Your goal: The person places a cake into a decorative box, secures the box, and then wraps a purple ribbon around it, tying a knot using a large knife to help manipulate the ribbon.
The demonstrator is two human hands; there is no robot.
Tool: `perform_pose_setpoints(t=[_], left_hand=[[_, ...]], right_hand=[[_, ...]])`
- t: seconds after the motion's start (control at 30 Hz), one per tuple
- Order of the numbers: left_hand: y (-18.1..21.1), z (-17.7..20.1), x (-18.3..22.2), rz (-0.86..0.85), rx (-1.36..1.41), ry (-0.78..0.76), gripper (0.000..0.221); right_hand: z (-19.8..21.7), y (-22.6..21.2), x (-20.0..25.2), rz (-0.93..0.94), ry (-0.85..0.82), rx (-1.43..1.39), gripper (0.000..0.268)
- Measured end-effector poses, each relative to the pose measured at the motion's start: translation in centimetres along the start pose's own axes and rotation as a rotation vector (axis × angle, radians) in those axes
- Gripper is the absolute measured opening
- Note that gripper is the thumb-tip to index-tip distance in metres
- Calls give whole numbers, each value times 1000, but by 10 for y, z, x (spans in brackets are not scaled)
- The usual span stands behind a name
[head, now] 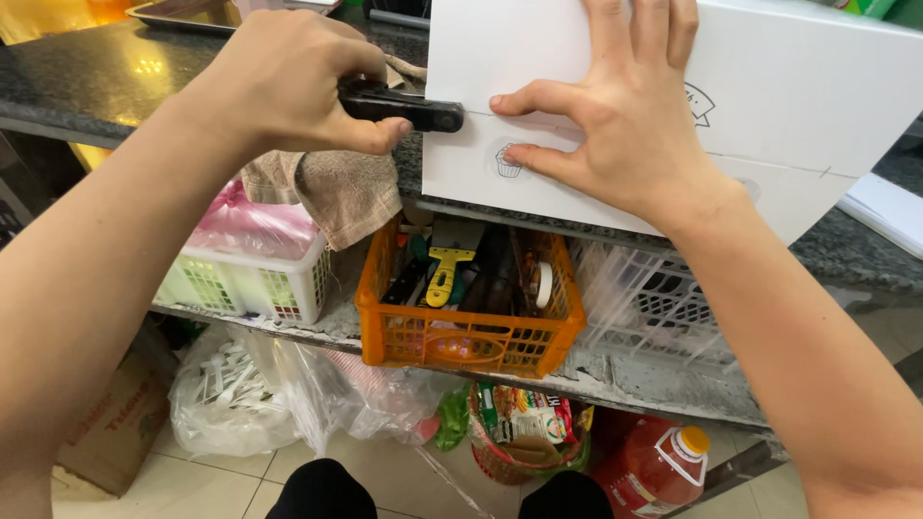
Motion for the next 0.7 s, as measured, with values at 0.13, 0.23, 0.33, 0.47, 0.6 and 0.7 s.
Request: perform_pose_setpoints(t=[0.13, 0.23, 0.33, 0.47, 0.6, 0.7], left_hand=[[-5, -7, -2, 52, -62, -59, 61], [-8, -13, -3, 59, -87, -75, 63], [-6, -12, -2, 30, -130, -84, 64], [2, -2, 9, 41, 35, -89, 58], [5, 1, 52, -33, -81, 62, 57], [2, -39, 100, 205, -38, 43, 52]], right_hand=[[1, -1, -1, -6, 6, -4, 34], [1, 0, 0, -10, 8, -4, 34], [0, 3, 1, -16, 2, -3, 34], [0, 3, 1, -33, -10, -15, 34], [-11, 6, 11, -41, -3, -5, 34], [-20, -23, 29, -88, 20, -17, 31]])
Point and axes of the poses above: each hand's wrist, its own x-axis away from the middle knuckle, its own z-axis out of the back of the hand, y = z × x, the point moved 6 cm from there along -x, towards the middle knuckle, and after that the axes turned 8 degrees about -z, right-handed, at the moved point
